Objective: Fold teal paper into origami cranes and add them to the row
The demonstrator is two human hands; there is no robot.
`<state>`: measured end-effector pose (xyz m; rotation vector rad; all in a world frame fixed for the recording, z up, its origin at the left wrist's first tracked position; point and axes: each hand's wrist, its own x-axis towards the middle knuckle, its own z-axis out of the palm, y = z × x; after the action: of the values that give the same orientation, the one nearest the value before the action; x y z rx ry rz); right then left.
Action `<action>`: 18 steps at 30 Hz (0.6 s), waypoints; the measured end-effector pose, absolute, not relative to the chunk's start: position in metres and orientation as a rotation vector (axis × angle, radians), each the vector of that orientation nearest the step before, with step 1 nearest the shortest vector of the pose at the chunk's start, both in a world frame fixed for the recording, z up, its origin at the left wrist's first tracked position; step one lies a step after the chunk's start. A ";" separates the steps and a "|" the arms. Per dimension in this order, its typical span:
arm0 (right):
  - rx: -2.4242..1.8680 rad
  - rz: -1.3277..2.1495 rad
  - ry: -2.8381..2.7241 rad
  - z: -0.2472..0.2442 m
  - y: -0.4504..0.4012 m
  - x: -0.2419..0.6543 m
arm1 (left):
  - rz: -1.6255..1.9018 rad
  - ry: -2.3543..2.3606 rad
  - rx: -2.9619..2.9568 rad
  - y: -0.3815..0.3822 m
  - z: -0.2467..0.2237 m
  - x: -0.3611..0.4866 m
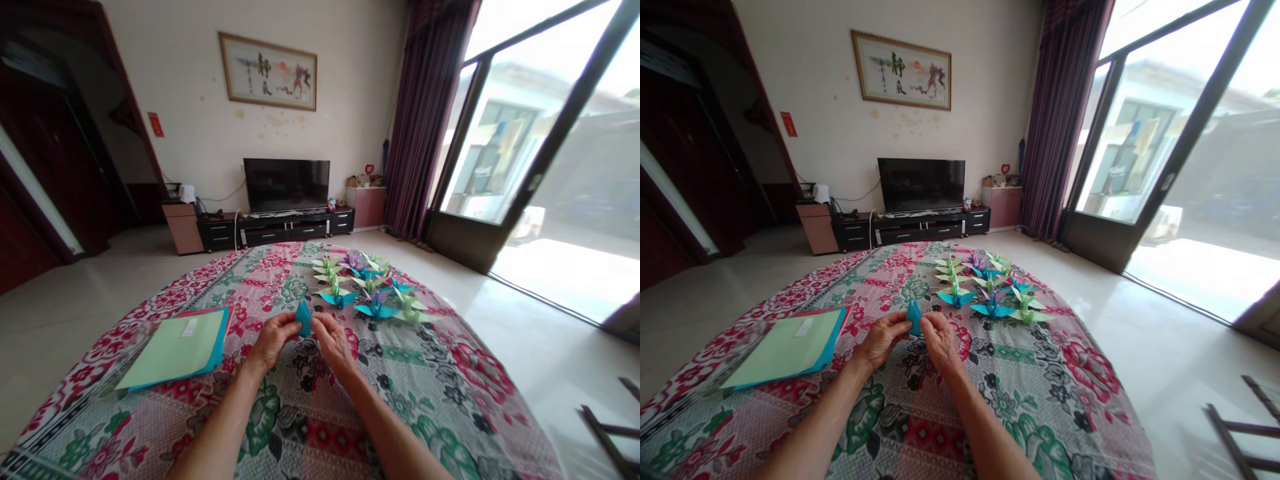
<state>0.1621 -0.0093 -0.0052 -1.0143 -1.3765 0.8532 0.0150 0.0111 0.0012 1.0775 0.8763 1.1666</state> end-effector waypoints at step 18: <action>-0.517 1.792 -0.854 -0.011 -0.008 0.176 | 1.056 0.775 1.271 -0.001 0.018 0.021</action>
<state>0.1763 -0.0082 -0.0111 -0.5171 -0.8544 1.7916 0.0214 -0.0007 0.0176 1.2711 0.7750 1.0559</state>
